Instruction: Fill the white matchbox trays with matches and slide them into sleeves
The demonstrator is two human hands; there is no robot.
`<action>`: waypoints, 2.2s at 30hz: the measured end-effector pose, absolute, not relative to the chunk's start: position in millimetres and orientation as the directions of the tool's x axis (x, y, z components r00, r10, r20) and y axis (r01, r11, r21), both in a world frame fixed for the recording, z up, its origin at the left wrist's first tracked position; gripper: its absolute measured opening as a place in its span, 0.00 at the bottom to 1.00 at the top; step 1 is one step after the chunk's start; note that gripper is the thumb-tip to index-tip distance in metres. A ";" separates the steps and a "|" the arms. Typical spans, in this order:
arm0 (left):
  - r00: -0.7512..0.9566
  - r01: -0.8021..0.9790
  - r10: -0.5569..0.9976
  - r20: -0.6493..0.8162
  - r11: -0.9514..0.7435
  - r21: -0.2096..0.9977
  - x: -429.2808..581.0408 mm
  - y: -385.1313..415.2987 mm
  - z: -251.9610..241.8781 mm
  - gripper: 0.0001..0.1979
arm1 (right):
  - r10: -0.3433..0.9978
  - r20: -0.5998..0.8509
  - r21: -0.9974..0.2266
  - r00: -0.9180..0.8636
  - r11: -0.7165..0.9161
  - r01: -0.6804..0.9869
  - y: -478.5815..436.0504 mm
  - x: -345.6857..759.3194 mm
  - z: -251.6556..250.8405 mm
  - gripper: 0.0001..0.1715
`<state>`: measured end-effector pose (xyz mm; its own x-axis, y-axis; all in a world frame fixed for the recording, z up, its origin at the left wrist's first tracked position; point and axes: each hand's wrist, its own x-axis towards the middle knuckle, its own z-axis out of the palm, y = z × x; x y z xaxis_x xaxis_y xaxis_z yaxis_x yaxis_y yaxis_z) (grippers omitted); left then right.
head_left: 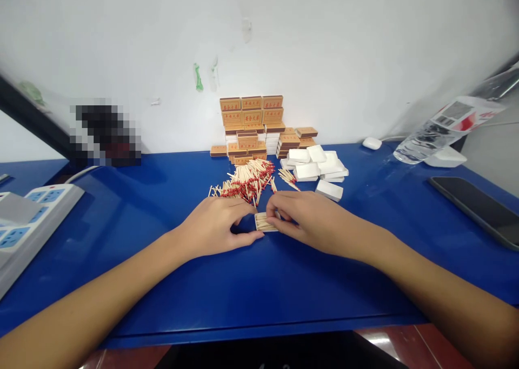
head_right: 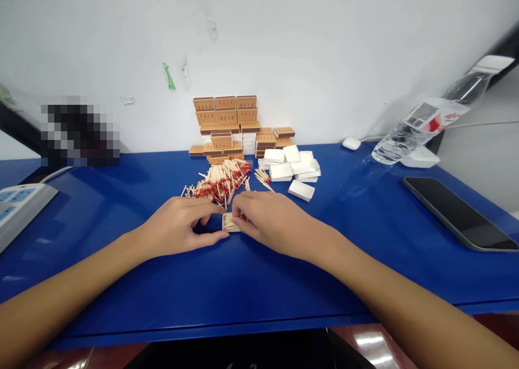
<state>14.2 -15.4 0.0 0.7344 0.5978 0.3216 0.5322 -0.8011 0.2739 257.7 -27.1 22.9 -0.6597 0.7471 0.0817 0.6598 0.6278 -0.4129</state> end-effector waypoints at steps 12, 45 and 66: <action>0.736 0.518 0.578 0.352 -0.816 0.257 14.6 -16.2 -0.2 0.15 | 0.846 0.174 -0.257 -0.504 0.533 0.806 6.1 296.9 22.2 0.07; 0.744 0.519 0.586 0.321 -0.810 0.274 13.4 -15.4 -0.1 0.15 | 0.762 0.129 -0.410 -0.634 0.623 0.666 -22.4 269.8 30.2 0.05; 0.738 0.520 0.583 0.341 -0.812 0.264 14.7 -16.0 -0.5 0.15 | 0.912 0.226 -0.416 -0.341 0.407 0.813 -2.8 268.9 13.2 0.12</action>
